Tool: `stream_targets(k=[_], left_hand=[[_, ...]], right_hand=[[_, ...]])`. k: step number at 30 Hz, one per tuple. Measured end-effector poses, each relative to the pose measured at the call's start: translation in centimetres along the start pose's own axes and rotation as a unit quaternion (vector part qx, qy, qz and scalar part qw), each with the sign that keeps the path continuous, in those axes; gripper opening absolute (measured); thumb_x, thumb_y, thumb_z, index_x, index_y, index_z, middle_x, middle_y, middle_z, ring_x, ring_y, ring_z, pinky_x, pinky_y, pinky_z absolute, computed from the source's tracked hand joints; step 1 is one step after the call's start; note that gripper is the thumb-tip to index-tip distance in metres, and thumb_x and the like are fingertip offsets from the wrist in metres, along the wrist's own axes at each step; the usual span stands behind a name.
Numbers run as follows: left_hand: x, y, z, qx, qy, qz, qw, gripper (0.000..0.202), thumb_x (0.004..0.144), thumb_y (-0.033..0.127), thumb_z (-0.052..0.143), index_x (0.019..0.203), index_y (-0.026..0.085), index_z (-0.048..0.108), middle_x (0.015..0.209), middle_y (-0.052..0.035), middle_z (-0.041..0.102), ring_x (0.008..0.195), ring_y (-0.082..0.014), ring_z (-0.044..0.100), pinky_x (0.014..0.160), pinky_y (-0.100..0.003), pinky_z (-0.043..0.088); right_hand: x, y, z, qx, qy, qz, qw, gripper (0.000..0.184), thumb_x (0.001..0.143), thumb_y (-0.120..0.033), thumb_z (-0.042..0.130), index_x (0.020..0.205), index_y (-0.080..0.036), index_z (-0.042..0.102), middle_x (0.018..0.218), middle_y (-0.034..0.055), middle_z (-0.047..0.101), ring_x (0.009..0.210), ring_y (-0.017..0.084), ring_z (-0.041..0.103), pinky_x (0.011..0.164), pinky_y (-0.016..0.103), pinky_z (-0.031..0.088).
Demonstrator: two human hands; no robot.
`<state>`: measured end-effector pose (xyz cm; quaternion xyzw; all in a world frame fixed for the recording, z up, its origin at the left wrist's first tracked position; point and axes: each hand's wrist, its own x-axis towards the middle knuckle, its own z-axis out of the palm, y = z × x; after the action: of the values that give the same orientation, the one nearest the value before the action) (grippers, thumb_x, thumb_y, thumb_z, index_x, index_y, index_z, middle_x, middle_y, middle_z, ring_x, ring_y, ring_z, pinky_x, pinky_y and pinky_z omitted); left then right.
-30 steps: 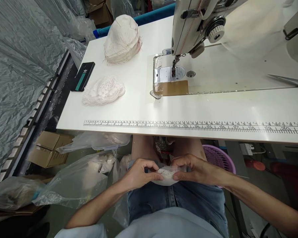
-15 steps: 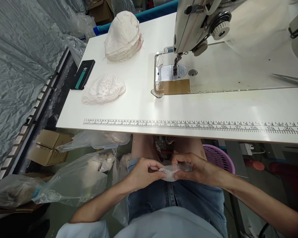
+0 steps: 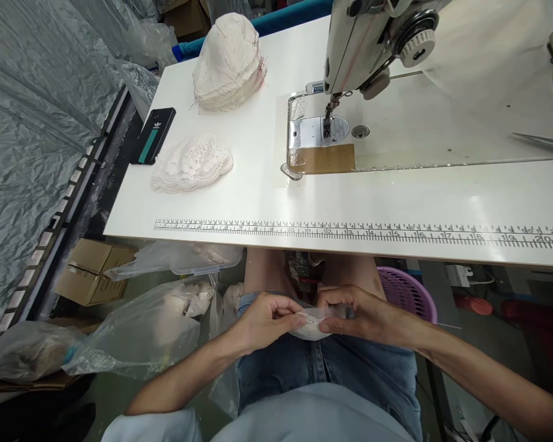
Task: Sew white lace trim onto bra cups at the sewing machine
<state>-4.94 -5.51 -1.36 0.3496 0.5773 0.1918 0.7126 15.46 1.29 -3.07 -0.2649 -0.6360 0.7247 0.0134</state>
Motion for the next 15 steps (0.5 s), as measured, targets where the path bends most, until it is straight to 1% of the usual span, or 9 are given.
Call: stream_targets(k=[5,10,12,15], left_hand=[[-0.11,0.3,-0.17,0.045,0.009,0.036,0.998,0.032,0.076,0.043,0.064,0.079,0.012,0.067,0.072,-0.0028,0.064,0.066,-0.0115,0.054,0.061,-0.02,0.039],[-0.23,0.4,-0.09,0.034,0.01,0.045,0.998,0.031,0.077,0.043,0.063,0.079,0.012,0.065,0.073,-0.0029,0.063,0.066,-0.0111,0.053,0.061,-0.02,0.039],[-0.24,0.44,0.01,0.025,0.007,0.041,0.999,0.033,0.077,0.044,0.063,0.08,0.011,0.065,0.072,-0.0032,0.062,0.065,-0.011,0.052,0.061,-0.02,0.039],[-0.31,0.59,0.18,0.027,0.011,0.037,0.999,0.034,0.077,0.045,0.063,0.079,0.01,0.066,0.071,-0.0038,0.062,0.063,-0.0112,0.051,0.06,-0.021,0.038]], right_hand=[[0.12,-0.27,0.01,-0.018,-0.004,-0.015,1.0,0.028,0.083,-0.046,0.055,0.08,-0.018,0.057,0.076,0.0001,0.049,0.066,0.013,0.042,0.06,0.025,0.031],[0.3,-0.1,0.03,-0.025,0.0,-0.041,0.999,0.025,0.082,-0.042,0.057,0.078,-0.018,0.053,0.081,0.0005,0.047,0.07,0.013,0.042,0.061,0.024,0.032],[0.29,-0.01,0.08,-0.015,-0.002,-0.034,0.999,0.026,0.081,-0.042,0.059,0.078,-0.018,0.052,0.079,0.0001,0.047,0.069,0.012,0.043,0.059,0.024,0.032],[0.24,-0.07,0.19,0.024,-0.008,-0.007,1.0,0.03,0.08,-0.046,0.059,0.079,-0.018,0.051,0.071,-0.0018,0.047,0.064,0.011,0.043,0.056,0.023,0.031]])
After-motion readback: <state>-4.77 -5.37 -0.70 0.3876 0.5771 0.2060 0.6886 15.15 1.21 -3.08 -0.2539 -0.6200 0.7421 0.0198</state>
